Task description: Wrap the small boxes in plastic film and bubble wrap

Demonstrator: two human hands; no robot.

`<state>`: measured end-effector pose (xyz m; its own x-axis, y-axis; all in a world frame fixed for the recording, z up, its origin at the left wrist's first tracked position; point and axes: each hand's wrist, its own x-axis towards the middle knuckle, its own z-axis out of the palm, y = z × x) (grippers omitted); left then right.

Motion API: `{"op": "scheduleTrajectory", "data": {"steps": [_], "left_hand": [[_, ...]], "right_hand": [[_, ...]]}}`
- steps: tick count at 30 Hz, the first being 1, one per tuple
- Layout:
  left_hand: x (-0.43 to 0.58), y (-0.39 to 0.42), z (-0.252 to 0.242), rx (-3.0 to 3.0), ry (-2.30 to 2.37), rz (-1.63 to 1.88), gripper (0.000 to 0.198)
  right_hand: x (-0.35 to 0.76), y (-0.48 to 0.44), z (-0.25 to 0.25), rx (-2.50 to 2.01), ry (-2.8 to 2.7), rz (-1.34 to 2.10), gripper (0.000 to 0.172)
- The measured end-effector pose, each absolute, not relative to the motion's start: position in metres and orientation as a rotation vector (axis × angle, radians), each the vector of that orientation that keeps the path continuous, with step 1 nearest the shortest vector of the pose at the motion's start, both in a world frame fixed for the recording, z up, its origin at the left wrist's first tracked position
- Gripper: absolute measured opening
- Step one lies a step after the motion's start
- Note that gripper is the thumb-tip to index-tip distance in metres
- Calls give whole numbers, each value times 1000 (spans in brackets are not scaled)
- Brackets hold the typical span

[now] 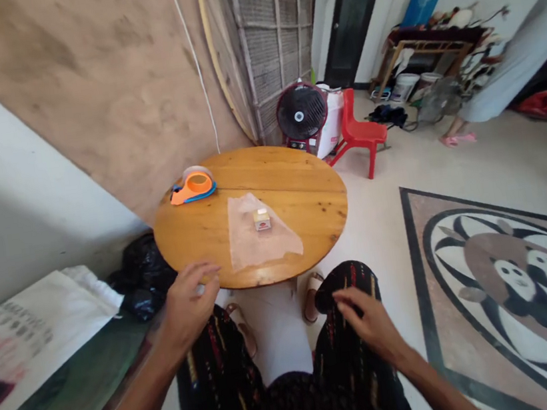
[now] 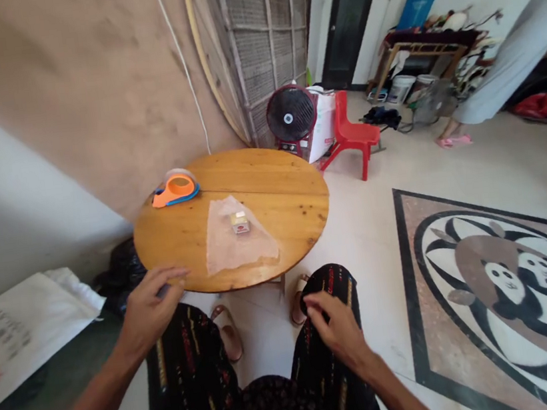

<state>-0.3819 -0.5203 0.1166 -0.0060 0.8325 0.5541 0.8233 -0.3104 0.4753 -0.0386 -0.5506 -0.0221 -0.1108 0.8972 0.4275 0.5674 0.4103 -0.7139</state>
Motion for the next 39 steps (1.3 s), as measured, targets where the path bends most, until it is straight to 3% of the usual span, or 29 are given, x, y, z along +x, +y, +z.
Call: {"op": "scheduleTrajectory", "data": {"steps": [6, 12, 19, 30, 39], "left_hand": [[-350, -448, 146, 2413, 1581, 1099, 23], [-354, -382, 116, 2312, 1705, 914, 29], [-366, -353, 106, 2268, 1697, 874, 32], [-364, -353, 102, 2321, 1813, 693, 42], [-364, -335, 119, 2254, 1873, 563, 55]], "right_hand": [[-69, -446, 113, -1061, -1910, 292, 20], [-148, -344, 163, -1130, -2332, 48, 37], [-196, -292, 172, -1300, -2630, -57, 22], [-107, -247, 104, -1446, -1953, 420, 21], [-100, -239, 99, -1467, -1981, 354, 20]]}}
